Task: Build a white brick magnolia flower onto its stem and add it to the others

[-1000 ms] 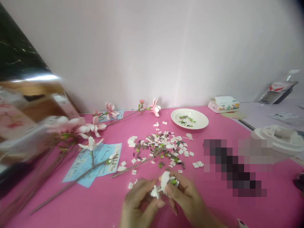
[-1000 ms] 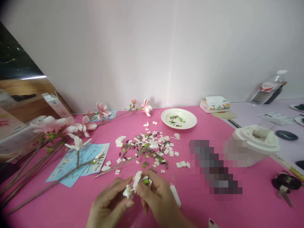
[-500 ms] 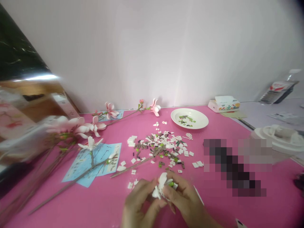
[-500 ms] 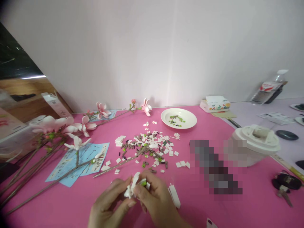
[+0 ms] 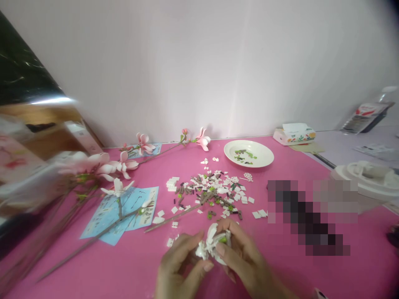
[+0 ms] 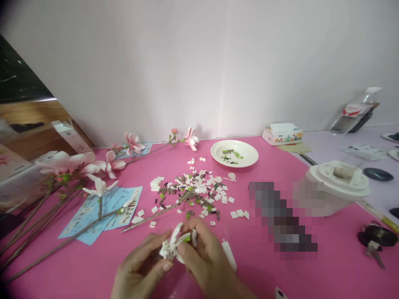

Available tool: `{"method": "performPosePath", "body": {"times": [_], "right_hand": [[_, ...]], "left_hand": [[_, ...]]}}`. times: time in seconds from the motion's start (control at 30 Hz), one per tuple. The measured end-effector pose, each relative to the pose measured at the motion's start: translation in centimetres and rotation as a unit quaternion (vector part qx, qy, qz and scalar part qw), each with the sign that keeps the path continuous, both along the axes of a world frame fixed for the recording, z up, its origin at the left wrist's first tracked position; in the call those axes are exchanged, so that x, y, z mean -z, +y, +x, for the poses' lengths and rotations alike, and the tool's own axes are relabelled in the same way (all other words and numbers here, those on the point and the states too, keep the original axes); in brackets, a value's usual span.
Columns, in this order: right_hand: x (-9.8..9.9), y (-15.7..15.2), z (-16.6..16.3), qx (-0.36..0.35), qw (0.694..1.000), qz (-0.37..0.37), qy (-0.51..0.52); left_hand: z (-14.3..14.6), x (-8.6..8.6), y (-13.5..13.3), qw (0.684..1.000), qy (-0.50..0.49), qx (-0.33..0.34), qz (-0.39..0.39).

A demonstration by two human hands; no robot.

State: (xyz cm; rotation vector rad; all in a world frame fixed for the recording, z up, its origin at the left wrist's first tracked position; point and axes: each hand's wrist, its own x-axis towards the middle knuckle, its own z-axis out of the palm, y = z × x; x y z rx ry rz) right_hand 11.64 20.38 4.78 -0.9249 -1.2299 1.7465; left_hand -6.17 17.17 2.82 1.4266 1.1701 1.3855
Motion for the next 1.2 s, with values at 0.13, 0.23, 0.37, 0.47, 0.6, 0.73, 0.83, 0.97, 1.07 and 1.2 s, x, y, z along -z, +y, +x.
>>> {"method": "performPosePath", "body": {"times": [0.13,0.23,0.37,0.47,0.6,0.73,0.83,0.97,1.07,1.2], "right_hand": [[0.7,0.2,0.1,0.010,1.000,0.005,0.012],[0.5,0.3,0.4,0.000,0.998,0.051,-0.025],[-0.4,0.5,0.7,-0.013,0.988,0.111,-0.110],[-0.6,0.8,0.6,-0.009,0.981,0.135,-0.140],[0.0,0.8,0.4,0.004,0.980,0.149,-0.133],[0.4,0.5,0.4,0.012,0.972,0.194,-0.134],[0.4,0.4,0.4,0.035,0.952,0.261,-0.154],[0.2,0.4,0.4,0.059,0.947,0.276,-0.154],[0.1,0.4,0.3,0.065,0.945,0.287,-0.145],[0.2,0.5,0.3,0.050,0.948,0.290,-0.124]], "left_hand": [[0.3,-0.1,-0.1,0.998,-0.043,-0.013,-0.049],[1.0,-0.7,-0.3,0.980,-0.149,-0.067,-0.116],[1.6,-1.8,-0.6,0.973,-0.159,-0.093,-0.141],[1.4,-2.0,-0.7,0.981,-0.121,-0.088,-0.121],[1.0,-2.0,-0.7,0.990,-0.076,-0.075,-0.091],[1.1,-2.1,-0.7,0.986,-0.106,-0.077,-0.103],[1.4,-2.0,-0.8,0.966,-0.200,-0.061,-0.155],[1.7,-2.1,-1.1,0.933,-0.308,0.003,-0.184],[1.8,-2.3,-1.0,0.923,-0.327,0.023,-0.200],[1.9,-2.5,-0.6,0.919,-0.329,-0.003,-0.219]]}}
